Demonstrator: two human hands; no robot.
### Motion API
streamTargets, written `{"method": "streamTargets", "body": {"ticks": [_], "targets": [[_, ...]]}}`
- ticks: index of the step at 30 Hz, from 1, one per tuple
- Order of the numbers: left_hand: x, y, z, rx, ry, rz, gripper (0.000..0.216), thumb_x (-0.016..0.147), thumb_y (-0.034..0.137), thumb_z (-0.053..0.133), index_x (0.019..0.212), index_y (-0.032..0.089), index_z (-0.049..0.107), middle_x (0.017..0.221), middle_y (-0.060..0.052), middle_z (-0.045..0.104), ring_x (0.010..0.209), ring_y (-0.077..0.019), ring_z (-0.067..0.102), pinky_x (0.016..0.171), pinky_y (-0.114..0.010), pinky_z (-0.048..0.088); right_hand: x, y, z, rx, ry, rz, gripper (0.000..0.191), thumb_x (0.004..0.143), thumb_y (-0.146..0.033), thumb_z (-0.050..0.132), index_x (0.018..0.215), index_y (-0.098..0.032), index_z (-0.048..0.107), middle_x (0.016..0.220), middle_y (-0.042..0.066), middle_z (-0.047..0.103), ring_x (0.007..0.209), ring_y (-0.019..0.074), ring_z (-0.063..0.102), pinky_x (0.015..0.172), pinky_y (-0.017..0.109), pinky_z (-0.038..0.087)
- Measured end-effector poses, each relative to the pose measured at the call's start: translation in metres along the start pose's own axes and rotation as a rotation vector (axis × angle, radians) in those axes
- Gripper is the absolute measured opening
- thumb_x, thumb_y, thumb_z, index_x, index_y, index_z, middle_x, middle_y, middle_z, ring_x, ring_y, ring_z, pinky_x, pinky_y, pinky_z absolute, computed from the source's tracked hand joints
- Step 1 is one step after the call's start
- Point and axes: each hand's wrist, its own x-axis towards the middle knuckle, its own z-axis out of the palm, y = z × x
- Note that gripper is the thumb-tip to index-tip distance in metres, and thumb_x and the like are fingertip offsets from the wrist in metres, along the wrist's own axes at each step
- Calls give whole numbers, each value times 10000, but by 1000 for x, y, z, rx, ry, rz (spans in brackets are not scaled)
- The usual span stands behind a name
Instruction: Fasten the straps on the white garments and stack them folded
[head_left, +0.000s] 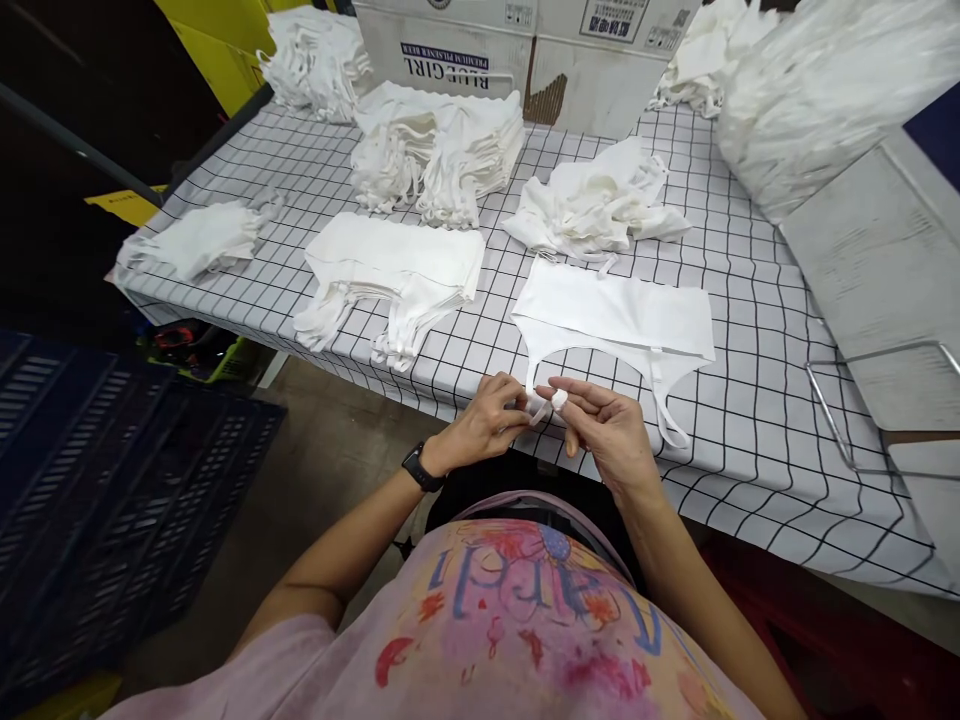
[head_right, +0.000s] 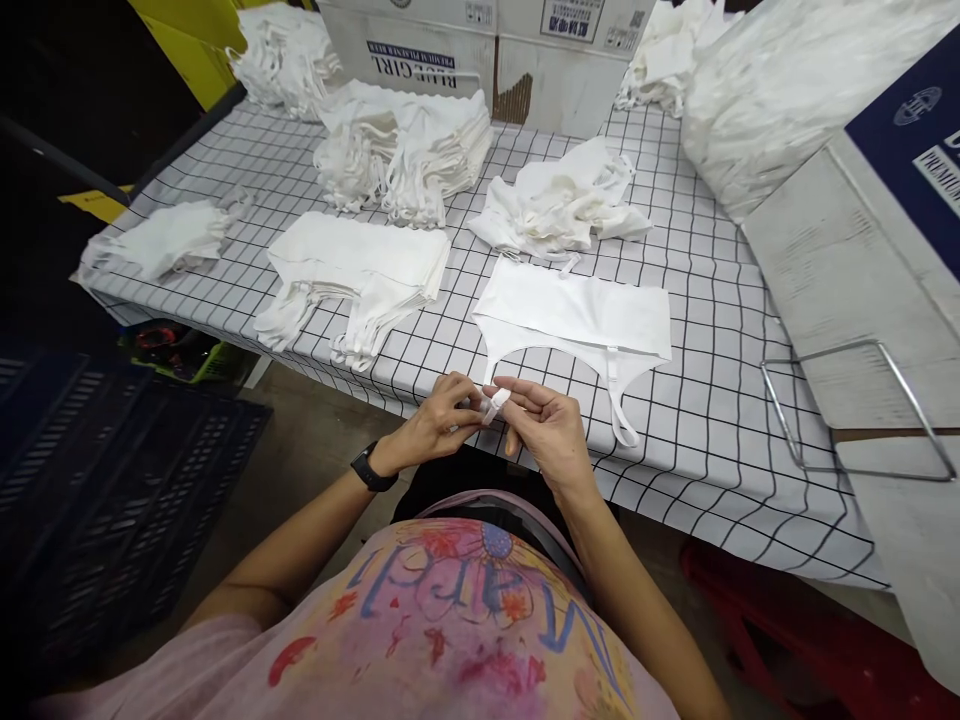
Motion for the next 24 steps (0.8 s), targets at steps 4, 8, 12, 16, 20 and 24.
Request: {"method": "streamTargets", "body": {"ticks": [4, 8, 12, 16, 20, 24], "targets": [[1, 4, -3, 12, -58, 12, 175, 1016, 221, 593, 905, 202, 727, 955, -65, 613, 997, -211, 511, 857, -383, 409, 11, 1, 0, -33, 37, -34, 320, 855, -468, 802, 982, -175, 824, 834, 71, 768, 396, 42, 428, 393, 236, 292], [8, 4, -16, -41, -118, 4, 102, 971, 275, 668, 934, 206, 733, 960, -66, 625, 999, -218, 534, 871, -390, 429, 22, 2, -3, -115, 58, -92, 352, 851, -504, 795, 964, -174, 836, 689, 14, 645, 485, 60, 367, 435, 236, 285], [31, -9, -31, -58, -7, -59, 109, 953, 263, 657, 872, 201, 698, 887, -49, 636, 911, -203, 552, 839, -377, 466, 30, 3, -8, -131, 106, -79, 349, 833, -511, 802, 964, -189, 844, 789, 48, 704, 562, 98, 453, 476, 254, 347], [71, -35, -30, 113, 60, -42, 119, 984, 177, 576, 922, 171, 678, 986, -84, 663, 974, -224, 570, 853, -377, 497, 34, -2, -11, -257, 195, -161, 287, 803, -485, 832, 866, -205, 842, 821, 44, 693, 600, 106, 464, 512, 263, 386], [112, -60, -16, 200, -77, 19, 196, 981, 153, 582, 1157, 147, 669, 1199, -122, 653, 1110, -259, 563, 926, -404, 493, 39, -10, -13, -247, 202, -120, 297, 803, -491, 836, 827, -196, 808, 789, 50, 708, 634, 137, 587, 566, 274, 483], [138, -75, -4, 208, -209, 38, 152, 1009, 225, 583, 1078, 163, 702, 1137, -106, 642, 1041, -248, 555, 867, -384, 470, 48, -10, -17, -33, 188, 36, 358, 729, -461, 905, 898, -172, 777, 816, 77, 767, 654, 165, 685, 606, 283, 562]]}}
